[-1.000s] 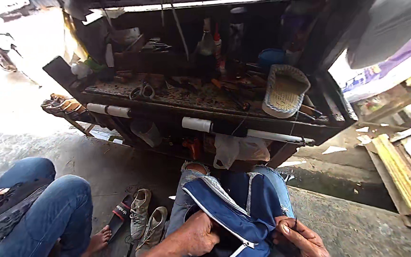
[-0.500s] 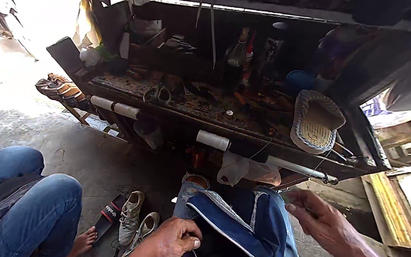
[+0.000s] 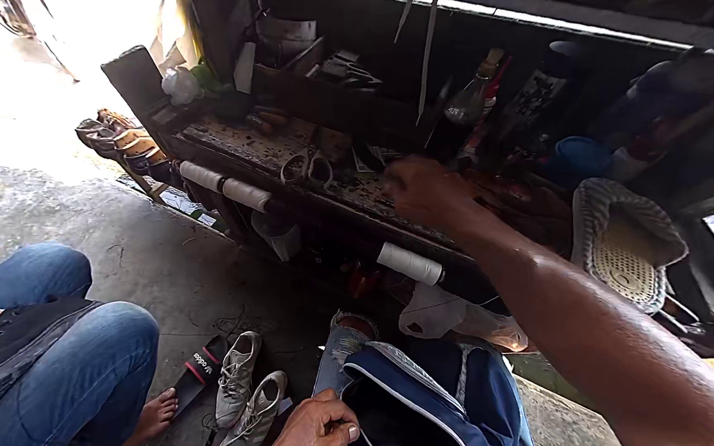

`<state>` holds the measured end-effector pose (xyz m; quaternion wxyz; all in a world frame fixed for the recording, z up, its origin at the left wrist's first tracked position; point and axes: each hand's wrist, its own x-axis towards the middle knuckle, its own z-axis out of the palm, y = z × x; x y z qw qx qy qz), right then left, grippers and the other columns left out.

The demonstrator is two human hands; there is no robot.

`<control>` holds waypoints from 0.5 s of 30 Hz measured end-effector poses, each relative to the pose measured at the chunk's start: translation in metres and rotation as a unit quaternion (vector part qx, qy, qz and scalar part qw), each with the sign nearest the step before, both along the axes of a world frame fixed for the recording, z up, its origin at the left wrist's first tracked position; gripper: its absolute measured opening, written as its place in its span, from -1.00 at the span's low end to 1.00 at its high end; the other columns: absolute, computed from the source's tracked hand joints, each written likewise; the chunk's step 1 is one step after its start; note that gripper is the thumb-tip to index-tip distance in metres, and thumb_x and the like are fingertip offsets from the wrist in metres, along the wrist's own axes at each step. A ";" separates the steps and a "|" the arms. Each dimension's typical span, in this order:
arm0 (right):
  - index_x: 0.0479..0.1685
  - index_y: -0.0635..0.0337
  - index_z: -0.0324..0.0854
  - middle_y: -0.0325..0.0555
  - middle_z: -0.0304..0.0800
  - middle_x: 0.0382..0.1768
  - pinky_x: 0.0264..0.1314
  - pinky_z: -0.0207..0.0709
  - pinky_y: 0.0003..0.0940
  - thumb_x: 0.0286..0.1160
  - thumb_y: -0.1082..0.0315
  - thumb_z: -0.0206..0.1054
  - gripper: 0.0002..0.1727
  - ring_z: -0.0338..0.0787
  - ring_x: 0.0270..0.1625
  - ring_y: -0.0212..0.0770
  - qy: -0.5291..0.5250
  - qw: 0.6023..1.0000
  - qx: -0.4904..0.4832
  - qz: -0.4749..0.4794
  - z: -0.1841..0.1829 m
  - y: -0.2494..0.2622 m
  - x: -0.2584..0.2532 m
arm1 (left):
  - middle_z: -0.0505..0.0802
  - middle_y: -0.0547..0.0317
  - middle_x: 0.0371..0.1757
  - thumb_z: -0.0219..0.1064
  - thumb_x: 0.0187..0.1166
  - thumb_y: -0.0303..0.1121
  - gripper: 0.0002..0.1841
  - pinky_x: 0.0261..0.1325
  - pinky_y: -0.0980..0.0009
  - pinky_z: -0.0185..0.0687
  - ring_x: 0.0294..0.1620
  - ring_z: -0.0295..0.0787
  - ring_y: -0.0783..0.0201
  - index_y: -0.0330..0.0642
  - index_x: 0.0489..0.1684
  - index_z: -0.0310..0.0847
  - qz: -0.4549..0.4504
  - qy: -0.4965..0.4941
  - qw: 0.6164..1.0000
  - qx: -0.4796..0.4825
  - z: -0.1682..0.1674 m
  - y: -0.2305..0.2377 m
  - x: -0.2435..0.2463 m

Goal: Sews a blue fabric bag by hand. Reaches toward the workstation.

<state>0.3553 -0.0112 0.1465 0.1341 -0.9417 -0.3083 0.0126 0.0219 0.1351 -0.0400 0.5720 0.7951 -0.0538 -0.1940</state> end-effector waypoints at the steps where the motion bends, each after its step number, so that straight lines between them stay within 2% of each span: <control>1: 0.24 0.22 0.72 0.23 0.78 0.16 0.33 0.56 0.30 0.76 0.19 0.18 -0.64 0.75 0.28 0.23 0.021 0.999 0.025 0.016 -0.001 0.024 0.002 | 0.78 0.09 -0.24 0.37 0.62 -0.23 -0.78 -0.03 0.31 0.62 -0.15 0.69 0.28 -0.16 -0.12 0.89 0.007 0.000 1.000 -0.008 -0.001 -0.001 0.001; 4: 0.11 0.20 0.72 0.16 0.81 0.04 0.22 0.60 0.25 0.77 0.09 0.15 -0.62 0.79 0.19 0.17 0.046 0.997 0.058 0.024 -0.008 0.093 0.009 | 0.79 0.12 -0.22 0.38 0.62 -0.25 -0.80 -0.01 0.31 0.64 -0.13 0.70 0.30 -0.15 -0.13 0.89 0.033 -0.008 0.999 -0.015 -0.002 -0.006 0.005; 6: 0.04 0.21 0.69 0.16 0.81 -0.01 0.15 0.58 0.24 0.78 -0.06 0.12 -0.52 0.79 0.18 0.18 0.036 0.999 0.028 0.006 -0.013 0.129 0.012 | 0.79 0.12 -0.22 0.38 0.62 -0.27 -0.80 0.00 0.29 0.66 -0.13 0.72 0.28 -0.15 -0.14 0.89 0.056 -0.021 0.998 -0.007 -0.002 -0.010 0.005; 8: 0.13 0.25 0.69 0.21 0.80 0.09 0.21 0.56 0.24 0.73 -0.13 0.17 -0.44 0.76 0.26 0.21 0.026 0.999 -0.006 -0.021 -0.014 0.148 0.011 | 0.79 0.11 -0.24 0.38 0.61 -0.28 -0.81 -0.01 0.29 0.66 -0.14 0.72 0.28 -0.16 -0.14 0.89 0.068 -0.027 0.997 -0.007 -0.004 -0.013 0.002; 11: 0.13 0.36 0.66 0.28 0.74 0.20 0.18 0.57 0.30 0.55 0.06 0.35 -0.52 0.72 0.33 0.26 0.050 0.997 -0.011 -0.055 0.001 0.154 0.011 | 0.80 0.18 -0.23 0.39 0.60 -0.27 -0.82 0.00 0.36 0.67 -0.14 0.72 0.35 -0.12 -0.15 0.90 0.083 -0.032 0.996 -0.006 -0.008 -0.017 0.003; 12: 0.16 0.38 0.66 0.29 0.72 0.25 0.23 0.56 0.32 0.52 0.10 0.38 -0.52 0.70 0.36 0.26 0.068 0.996 -0.001 -0.064 0.010 0.150 0.010 | 0.80 0.23 -0.22 0.39 0.60 -0.24 -0.82 0.00 0.40 0.68 -0.13 0.72 0.39 -0.07 -0.16 0.90 0.087 -0.035 0.996 -0.003 -0.010 -0.018 0.003; 14: 0.18 0.34 0.66 0.22 0.74 0.25 0.29 0.54 0.23 0.57 0.12 0.32 -0.56 0.72 0.36 0.15 0.096 0.991 0.046 -0.078 0.022 0.133 0.009 | 0.81 0.32 -0.21 0.36 0.61 -0.22 -0.82 -0.01 0.46 0.70 -0.13 0.73 0.46 -0.02 -0.16 0.89 0.092 -0.046 0.995 -0.004 -0.011 -0.019 0.001; 15: 0.21 0.32 0.66 0.17 0.76 0.22 0.30 0.57 0.13 0.60 0.16 0.32 -0.59 0.74 0.32 0.08 0.102 0.989 0.089 -0.066 0.023 0.120 0.015 | 0.82 0.33 -0.20 0.36 0.62 -0.24 -0.82 -0.01 0.48 0.71 -0.13 0.74 0.47 -0.04 -0.16 0.88 0.093 -0.057 0.994 -0.008 -0.009 -0.019 0.001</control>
